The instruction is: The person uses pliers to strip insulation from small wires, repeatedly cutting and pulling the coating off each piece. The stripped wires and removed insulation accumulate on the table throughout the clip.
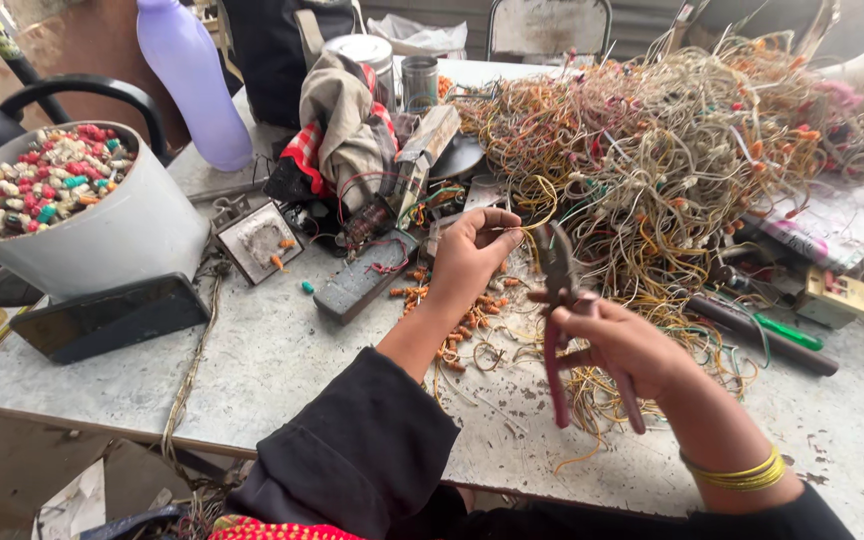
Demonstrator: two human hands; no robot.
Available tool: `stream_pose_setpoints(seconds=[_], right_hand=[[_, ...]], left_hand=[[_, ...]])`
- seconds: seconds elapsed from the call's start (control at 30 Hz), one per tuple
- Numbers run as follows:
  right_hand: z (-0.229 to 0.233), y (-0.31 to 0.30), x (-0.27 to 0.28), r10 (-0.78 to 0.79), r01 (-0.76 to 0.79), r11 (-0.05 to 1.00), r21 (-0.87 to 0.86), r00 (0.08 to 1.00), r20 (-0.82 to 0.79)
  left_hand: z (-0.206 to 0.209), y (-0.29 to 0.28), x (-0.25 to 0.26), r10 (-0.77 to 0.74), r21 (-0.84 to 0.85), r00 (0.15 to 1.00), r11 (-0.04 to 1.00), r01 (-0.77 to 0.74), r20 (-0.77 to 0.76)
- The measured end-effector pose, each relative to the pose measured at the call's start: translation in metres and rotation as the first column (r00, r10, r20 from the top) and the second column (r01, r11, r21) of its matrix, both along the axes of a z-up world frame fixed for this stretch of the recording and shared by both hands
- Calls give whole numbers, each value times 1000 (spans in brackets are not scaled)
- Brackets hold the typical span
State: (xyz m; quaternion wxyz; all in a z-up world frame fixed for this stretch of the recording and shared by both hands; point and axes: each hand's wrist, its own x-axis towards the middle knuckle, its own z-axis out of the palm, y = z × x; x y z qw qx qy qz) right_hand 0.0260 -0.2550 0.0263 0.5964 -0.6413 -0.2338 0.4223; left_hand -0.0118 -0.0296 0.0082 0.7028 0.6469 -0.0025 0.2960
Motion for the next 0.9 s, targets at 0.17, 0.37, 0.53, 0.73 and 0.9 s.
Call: stream_pose_setpoints(seconds=[0.17, 0.37, 0.53, 0.73, 0.9], right_hand=[[1, 0, -5, 12, -12, 999, -46, 1000, 16], [4, 2, -11, 2, 0, 997, -80, 1000, 28], [1, 1, -9, -17, 24, 994, -105, 998, 60], [-9, 4, -3, -94, 93, 994, -59, 996, -11], [-5, -3, 0, -80, 81, 996, 32, 996, -47]], left_hand=[[11, -8, -8, 136, 102, 986, 984, -146, 98], [29, -18, -22, 232, 297, 919, 897, -329, 319], [39, -24, -31, 202, 377, 908, 860, -344, 367], [44, -32, -41, 133, 500, 911, 801, -331, 390], [44, -36, -42, 79, 557, 935, 784, -273, 347]])
